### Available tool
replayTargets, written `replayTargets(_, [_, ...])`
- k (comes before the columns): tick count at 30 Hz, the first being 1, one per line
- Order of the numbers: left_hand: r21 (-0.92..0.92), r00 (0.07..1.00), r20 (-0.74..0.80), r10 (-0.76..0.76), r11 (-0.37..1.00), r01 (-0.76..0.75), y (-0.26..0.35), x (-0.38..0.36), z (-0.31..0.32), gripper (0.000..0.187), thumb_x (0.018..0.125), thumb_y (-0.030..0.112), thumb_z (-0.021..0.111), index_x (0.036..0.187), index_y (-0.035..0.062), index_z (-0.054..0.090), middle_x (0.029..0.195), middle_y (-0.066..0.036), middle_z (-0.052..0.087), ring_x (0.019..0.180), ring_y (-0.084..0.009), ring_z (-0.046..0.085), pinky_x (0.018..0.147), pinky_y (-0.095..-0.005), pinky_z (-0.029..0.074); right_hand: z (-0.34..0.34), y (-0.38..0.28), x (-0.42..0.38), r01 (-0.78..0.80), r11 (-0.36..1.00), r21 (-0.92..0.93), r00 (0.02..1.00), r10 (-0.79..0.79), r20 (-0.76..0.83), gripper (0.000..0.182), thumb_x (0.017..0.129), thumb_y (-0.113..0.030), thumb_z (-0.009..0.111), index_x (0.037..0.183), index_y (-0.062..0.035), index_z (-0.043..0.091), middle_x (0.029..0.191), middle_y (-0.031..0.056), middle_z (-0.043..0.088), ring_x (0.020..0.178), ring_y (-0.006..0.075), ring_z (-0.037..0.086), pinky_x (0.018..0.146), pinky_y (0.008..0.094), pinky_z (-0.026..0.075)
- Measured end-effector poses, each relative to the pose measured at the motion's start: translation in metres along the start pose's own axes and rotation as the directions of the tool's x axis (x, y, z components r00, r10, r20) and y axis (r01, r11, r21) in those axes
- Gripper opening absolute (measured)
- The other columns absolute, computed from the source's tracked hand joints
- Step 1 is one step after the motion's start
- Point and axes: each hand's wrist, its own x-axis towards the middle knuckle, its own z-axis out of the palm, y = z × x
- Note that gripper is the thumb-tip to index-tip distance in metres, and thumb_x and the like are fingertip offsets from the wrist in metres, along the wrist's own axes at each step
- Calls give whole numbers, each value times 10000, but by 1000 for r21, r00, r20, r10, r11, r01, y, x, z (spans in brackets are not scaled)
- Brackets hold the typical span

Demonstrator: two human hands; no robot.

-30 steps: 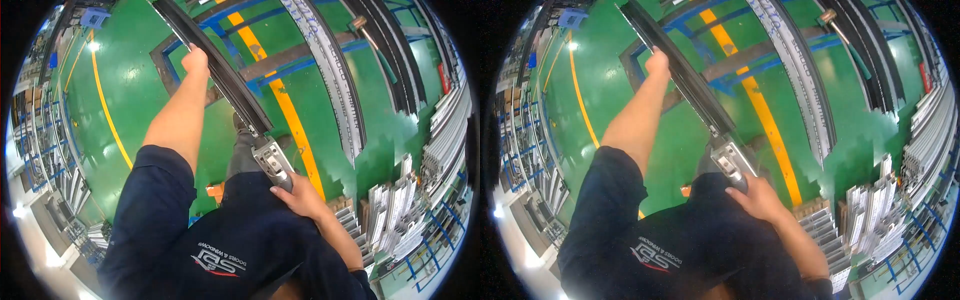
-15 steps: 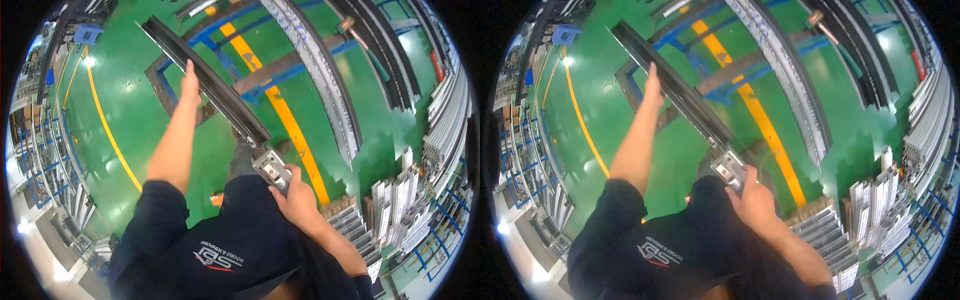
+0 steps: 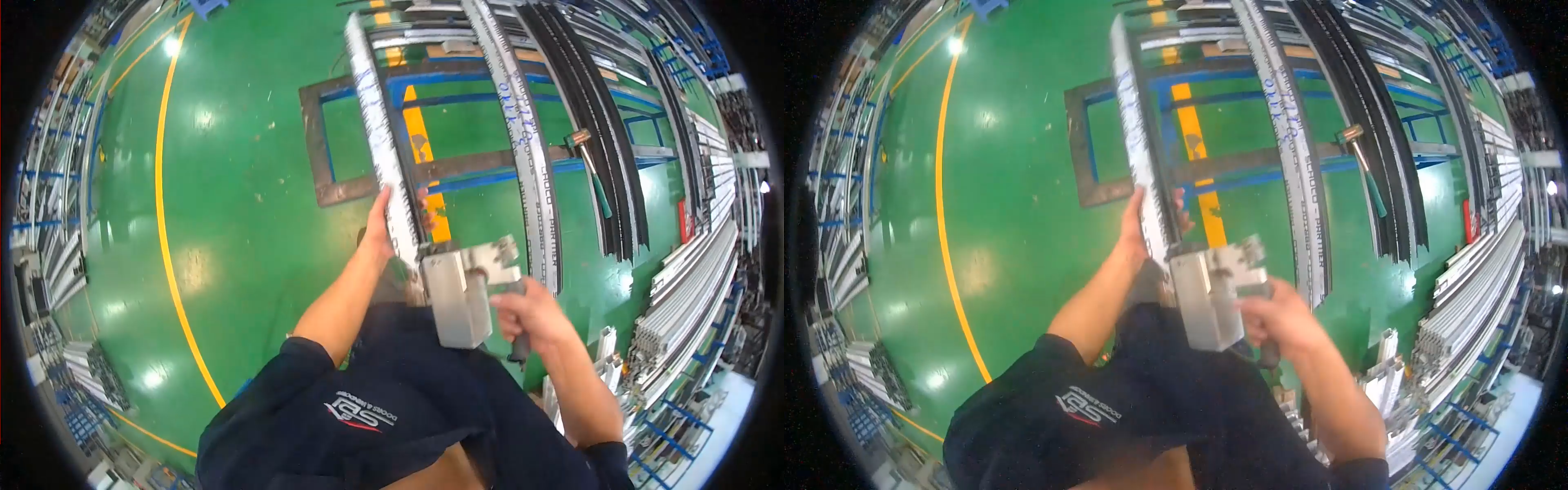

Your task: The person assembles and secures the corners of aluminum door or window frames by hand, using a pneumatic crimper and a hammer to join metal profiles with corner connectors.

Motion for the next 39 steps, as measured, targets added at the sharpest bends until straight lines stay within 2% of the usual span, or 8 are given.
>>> replayTargets(3, [273, 975, -218, 35, 962, 27, 21, -15, 17, 558, 1001, 577, 552, 1162, 54, 660, 879, -58, 720, 747, -235, 719, 672, -374, 611, -25, 23, 11, 106, 994, -21, 992, -107, -61, 323, 907, -64, 669, 1202, -19, 545, 677, 3, 509, 485, 111, 476, 451, 293, 416])
replayTargets(10, [384, 939, -290, 184, 921, -62, 24, -36, 76, 461, 994, 455, 621, 1208, 47, 647, 1042, -70, 732, 857, -179, 711, 772, -351, 600, -18, 37, 24, 163, 867, -470, 932, -291, -215, 417, 888, -44, 634, 1286, -54, 511, 664, -6, 480, 475, 107, 447, 431, 299, 410])
replayTargets(17, [416, 923, -325, 207, 908, -57, 26, -35, 72, 422, 985, 416, 624, 1199, 53, 650, 993, -56, 722, 801, -178, 697, 734, -326, 585, -31, 43, 28, 159, 928, -338, 975, -202, -97, 461, 876, -5, 624, 1315, -67, 497, 652, -25, 473, 458, 88, 424, 426, 287, 370])
replayTargets(20, [393, 947, -285, 150, 919, -27, 24, -35, 64, 413, 987, 419, 618, 1183, 58, 654, 972, -48, 721, 775, -170, 695, 700, -312, 580, -27, 44, 30, 173, 931, -321, 969, -219, -114, 458, 877, -2, 619, 1313, -66, 495, 651, -29, 469, 458, 87, 421, 426, 286, 368])
replayTargets(24, [431, 899, -343, 273, 896, -108, 27, -29, 73, 406, 984, 435, 612, 1142, 66, 665, 960, -48, 719, 769, -165, 689, 689, -320, 576, -23, 58, 39, 128, 915, -383, 955, -218, -202, 464, 875, 3, 608, 1321, -53, 493, 655, -25, 479, 466, 89, 434, 428, 282, 368])
replayTargets(28, [423, 927, -342, 153, 906, 6, 36, -34, 76, 412, 994, 434, 601, 1145, 55, 661, 927, -45, 711, 762, -162, 683, 699, -321, 578, -27, 50, 42, 118, 947, -297, 984, -151, -90, 486, 865, 12, 600, 1333, -55, 488, 664, -20, 482, 473, 88, 439, 428, 278, 363])
replayTargets(31, [468, 923, -280, 265, 877, -110, 36, -27, 72, 435, 991, 441, 604, 1151, 40, 655, 938, -53, 718, 774, -171, 695, 701, -328, 588, -24, 57, 41, 148, 933, -329, 974, -196, -115, 500, 855, 24, 591, 1336, -58, 482, 672, -15, 486, 476, 85, 437, 426, 277, 352])
replayTargets(39, [508, 917, -304, 259, 858, -74, 40, -32, 77, 417, 951, 411, 670, 1149, 44, 667, 971, -78, 733, 793, -183, 709, 734, -336, 596, -26, 63, 43, 140, 949, -283, 980, -174, -99, 362, 846, 25, 539, 1193, -72, 496, 634, -28, 455, 454, 81, 405, 419, 276, 351])
